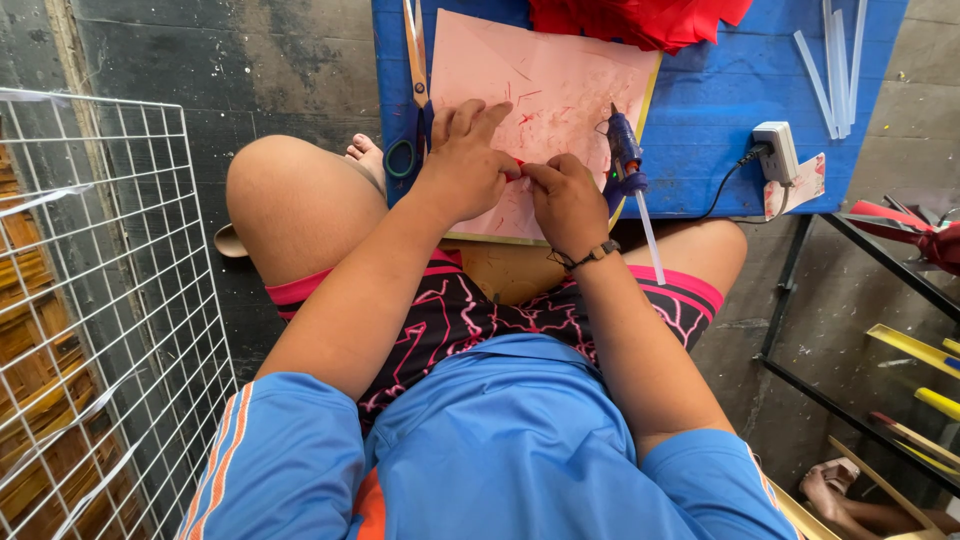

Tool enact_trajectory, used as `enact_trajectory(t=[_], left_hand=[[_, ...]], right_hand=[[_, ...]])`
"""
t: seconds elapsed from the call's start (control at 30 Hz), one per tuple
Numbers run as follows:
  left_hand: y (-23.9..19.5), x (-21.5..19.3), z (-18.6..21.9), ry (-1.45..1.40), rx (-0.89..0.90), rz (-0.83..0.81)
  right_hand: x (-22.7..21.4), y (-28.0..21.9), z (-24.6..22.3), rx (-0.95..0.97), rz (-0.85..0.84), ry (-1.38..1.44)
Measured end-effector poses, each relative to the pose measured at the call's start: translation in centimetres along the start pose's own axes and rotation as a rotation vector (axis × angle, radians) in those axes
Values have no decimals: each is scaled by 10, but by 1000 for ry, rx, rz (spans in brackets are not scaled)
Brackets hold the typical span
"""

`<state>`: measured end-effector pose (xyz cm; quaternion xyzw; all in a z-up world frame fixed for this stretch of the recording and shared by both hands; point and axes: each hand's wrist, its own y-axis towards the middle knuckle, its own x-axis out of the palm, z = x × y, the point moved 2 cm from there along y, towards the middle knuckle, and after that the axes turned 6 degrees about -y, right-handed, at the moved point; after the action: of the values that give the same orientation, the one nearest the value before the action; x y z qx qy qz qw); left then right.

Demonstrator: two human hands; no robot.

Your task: The person sits on the floor and repeatedly folds red paper pieces, trims them with scissors, and applies hot glue to seal the edges. The person handles red paper, scissors, and a hot glue gun throughout the process.

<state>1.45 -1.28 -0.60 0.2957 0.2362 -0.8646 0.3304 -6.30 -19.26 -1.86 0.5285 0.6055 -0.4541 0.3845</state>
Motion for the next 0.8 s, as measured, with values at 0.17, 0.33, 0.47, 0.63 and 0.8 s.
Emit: enact_trajectory(t=[0.17, 0.33, 0.47, 0.63, 0.8], left_hand=[[1, 1, -4, 12, -43, 19], [1, -1, 5, 10, -52, -21], [2, 0, 6, -1, -45, -33], [1, -7, 11, -57, -79, -73], [3, 5, 1, -42, -38, 6]], right_hand=[[-2, 2, -1, 20, -49, 11], [-5, 4, -2, 22, -64, 45], [-6, 4, -3, 44, -79, 55], [-6, 6, -3, 41, -82, 48], [-6, 7, -3, 51, -103, 43]])
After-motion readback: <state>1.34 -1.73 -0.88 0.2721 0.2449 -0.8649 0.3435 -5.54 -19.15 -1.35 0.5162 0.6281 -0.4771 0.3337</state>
